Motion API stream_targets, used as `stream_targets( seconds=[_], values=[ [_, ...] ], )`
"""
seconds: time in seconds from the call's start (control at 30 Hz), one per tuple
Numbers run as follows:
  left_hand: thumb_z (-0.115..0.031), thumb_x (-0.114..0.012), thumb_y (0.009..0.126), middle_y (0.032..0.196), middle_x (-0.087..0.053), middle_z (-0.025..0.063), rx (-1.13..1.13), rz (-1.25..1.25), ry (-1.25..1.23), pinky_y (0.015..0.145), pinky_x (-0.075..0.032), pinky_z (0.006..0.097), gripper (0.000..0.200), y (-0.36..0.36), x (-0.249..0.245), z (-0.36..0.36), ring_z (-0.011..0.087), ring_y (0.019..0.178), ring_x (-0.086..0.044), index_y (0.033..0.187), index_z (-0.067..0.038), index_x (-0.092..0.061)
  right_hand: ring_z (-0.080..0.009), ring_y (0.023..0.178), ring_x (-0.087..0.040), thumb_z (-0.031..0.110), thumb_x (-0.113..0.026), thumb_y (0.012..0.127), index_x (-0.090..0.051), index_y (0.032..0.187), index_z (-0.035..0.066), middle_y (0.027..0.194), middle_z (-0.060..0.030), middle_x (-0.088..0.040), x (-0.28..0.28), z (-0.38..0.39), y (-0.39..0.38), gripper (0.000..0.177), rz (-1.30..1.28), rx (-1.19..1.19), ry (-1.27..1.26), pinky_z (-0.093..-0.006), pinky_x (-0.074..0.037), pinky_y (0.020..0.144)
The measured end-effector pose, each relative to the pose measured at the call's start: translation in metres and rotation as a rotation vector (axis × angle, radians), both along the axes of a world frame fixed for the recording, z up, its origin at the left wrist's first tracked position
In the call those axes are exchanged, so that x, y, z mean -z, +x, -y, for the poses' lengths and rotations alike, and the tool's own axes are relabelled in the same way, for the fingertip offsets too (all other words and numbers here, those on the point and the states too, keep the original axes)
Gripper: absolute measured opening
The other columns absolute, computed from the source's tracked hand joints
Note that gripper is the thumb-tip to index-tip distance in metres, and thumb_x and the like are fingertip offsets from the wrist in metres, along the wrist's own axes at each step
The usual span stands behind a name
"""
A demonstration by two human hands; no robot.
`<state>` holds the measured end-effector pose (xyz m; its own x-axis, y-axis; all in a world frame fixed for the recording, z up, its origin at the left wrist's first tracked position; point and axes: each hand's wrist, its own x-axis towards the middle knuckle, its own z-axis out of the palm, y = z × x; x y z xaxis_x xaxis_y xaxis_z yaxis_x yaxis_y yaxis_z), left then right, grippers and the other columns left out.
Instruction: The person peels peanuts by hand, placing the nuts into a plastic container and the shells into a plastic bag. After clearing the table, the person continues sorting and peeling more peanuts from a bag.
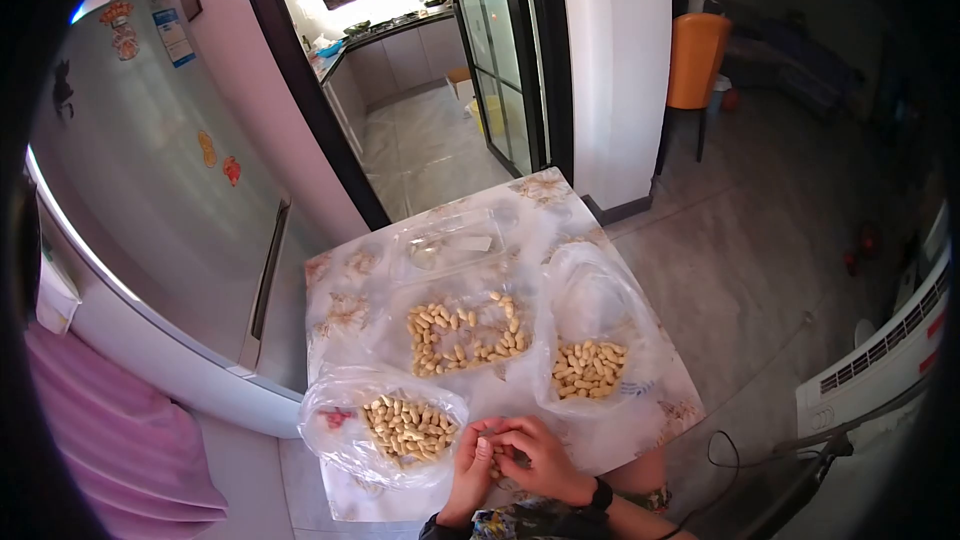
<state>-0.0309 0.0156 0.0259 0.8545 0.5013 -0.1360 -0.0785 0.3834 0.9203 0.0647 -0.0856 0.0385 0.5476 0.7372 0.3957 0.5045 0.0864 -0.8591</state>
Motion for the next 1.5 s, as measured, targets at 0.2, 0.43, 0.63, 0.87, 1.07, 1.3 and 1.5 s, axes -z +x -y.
stream_targets(
  seconds=[0.2,0.43,0.63,0.87,1.07,1.3,1.5],
  values=[
    [-0.026,-0.046,0.103,0.094,-0.059,0.0011,0.041,-0.026,-0.060,0.060,-0.040,0.0176,0.031,-0.001,-0.011,-0.001,0.0043,0.071,-0.051,0.125,-0.004,-0.049,-0.0234,0.090,-0.062,0.003,-0.075,0.075,-0.063,0.090,0.005,0.097,-0.0078,-0.062,-0.002,0.004,0.002,0.019,-0.092,0.059,0.063,-0.0315,-0.050,0.077],
    [-0.017,-0.050,0.101,0.086,-0.058,0.0018,0.055,-0.001,-0.033,0.061,-0.041,0.0206,0.018,-0.001,-0.003,-0.001,0.0069,0.068,-0.050,0.111,-0.003,-0.054,-0.0146,0.079,-0.062,0.000,-0.075,0.077,-0.063,0.087,0.003,0.085,-0.0062,-0.064,0.005,0.010,0.002,0.016,-0.267,0.106,0.081,-0.0263,-0.049,0.071],
    [-0.012,-0.052,0.099,0.083,-0.056,0.0013,0.046,-0.008,-0.052,0.062,-0.041,0.0208,0.014,-0.002,-0.009,0.000,0.0066,0.069,-0.050,0.109,-0.002,-0.054,-0.0146,0.074,-0.063,0.003,-0.075,0.078,-0.064,0.088,0.003,0.083,-0.0054,-0.066,0.004,0.010,0.003,0.015,-0.254,0.113,0.089,-0.0269,-0.050,0.068],
    [-0.011,-0.052,0.099,0.081,-0.056,0.0005,0.038,-0.007,-0.064,0.061,-0.041,0.0207,0.011,-0.002,-0.007,0.000,0.0064,0.068,-0.050,0.106,-0.003,-0.054,-0.0120,0.077,-0.061,0.001,-0.070,0.082,-0.064,0.090,0.001,0.084,-0.0060,-0.065,0.003,0.012,0.003,0.009,-0.242,0.106,0.057,-0.0249,-0.048,0.069],
    [-0.011,-0.053,0.099,0.079,-0.056,0.0002,0.040,-0.023,-0.017,0.060,-0.040,0.0202,0.011,-0.002,-0.008,0.000,0.0059,0.067,-0.049,0.106,-0.003,-0.054,-0.0118,0.075,-0.060,0.001,-0.069,0.084,-0.064,0.090,0.001,0.083,-0.0060,-0.065,0.001,0.012,0.003,0.008,-0.252,0.094,0.059,-0.0250,-0.046,0.066],
    [-0.012,-0.053,0.099,0.080,-0.055,0.0001,0.038,-0.026,-0.034,0.060,-0.040,0.0202,0.012,-0.001,-0.009,0.000,0.0056,0.067,-0.049,0.106,-0.003,-0.054,-0.0108,0.077,-0.060,0.000,-0.068,0.084,-0.064,0.091,0.000,0.084,-0.0055,-0.065,0.001,0.013,0.004,0.009,-0.286,0.082,0.019,-0.0246,-0.047,0.069],
    [-0.013,-0.052,0.099,0.082,-0.058,0.0025,0.012,-0.001,-0.049,0.060,-0.041,0.0213,0.014,0.001,-0.010,0.001,0.0074,0.067,-0.050,0.109,-0.003,-0.052,-0.0115,0.077,-0.062,0.003,-0.070,0.083,-0.064,0.093,0.000,0.086,-0.0063,-0.066,0.016,0.010,0.002,0.011,-0.355,0.145,0.118,-0.0256,-0.048,0.068]
  ],
)
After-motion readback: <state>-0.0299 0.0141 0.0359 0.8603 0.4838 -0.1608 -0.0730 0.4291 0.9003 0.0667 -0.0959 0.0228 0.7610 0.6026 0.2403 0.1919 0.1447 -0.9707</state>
